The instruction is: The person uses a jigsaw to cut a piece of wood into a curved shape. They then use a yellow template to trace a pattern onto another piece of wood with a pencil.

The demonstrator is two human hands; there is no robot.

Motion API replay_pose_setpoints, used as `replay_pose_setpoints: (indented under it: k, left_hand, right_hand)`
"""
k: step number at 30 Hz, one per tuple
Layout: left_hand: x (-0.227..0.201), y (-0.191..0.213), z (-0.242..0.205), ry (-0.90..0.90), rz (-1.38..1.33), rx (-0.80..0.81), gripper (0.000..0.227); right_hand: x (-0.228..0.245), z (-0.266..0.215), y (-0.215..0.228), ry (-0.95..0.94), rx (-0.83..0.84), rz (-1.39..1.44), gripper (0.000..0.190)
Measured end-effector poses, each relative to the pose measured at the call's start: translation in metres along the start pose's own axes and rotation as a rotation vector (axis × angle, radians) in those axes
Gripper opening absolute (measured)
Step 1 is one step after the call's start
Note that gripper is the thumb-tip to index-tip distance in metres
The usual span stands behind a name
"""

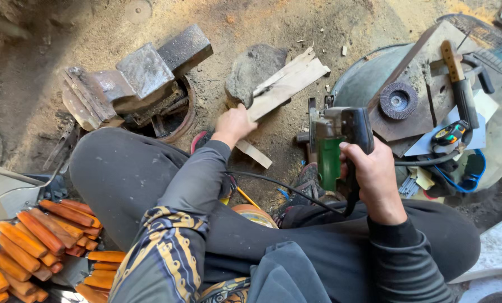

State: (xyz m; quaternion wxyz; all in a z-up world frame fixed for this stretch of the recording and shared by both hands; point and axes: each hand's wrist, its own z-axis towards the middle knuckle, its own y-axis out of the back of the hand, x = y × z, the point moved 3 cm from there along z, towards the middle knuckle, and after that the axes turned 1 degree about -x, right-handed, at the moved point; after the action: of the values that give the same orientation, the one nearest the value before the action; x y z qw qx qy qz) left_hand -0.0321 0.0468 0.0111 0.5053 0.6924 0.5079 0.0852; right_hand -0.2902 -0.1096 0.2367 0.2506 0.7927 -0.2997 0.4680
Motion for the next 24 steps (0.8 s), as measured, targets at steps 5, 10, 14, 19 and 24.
replay_pose_setpoints:
  k: [5,10,14,19,24]
  left_hand:
    - [-0.013,-0.036,-0.010,-0.036,-0.108,-0.014,0.052]
    - [-0.039,-0.049,-0.026,0.070,-0.266,0.031,0.050]
    - [-0.059,-0.053,-0.036,0.109,-0.370,-0.033,0.052]
    - [-0.071,-0.065,-0.042,0.128,-0.440,-0.112,0.058]
    - [-0.083,-0.081,-0.056,0.193,-0.478,-0.109,0.046]
  right_hand:
    - [-0.014,0.008,-0.004,-0.011,0.026,-0.012,0.013]
    - [-0.019,0.012,-0.012,-0.002,0.046,-0.088,0.015]
    - [-0.020,0.008,-0.020,0.020,0.080,-0.150,0.015]
    - [-0.026,0.005,-0.028,0.042,0.111,-0.256,0.016]
    - [-0.038,0.009,-0.038,0.019,0.131,-0.234,0.014]
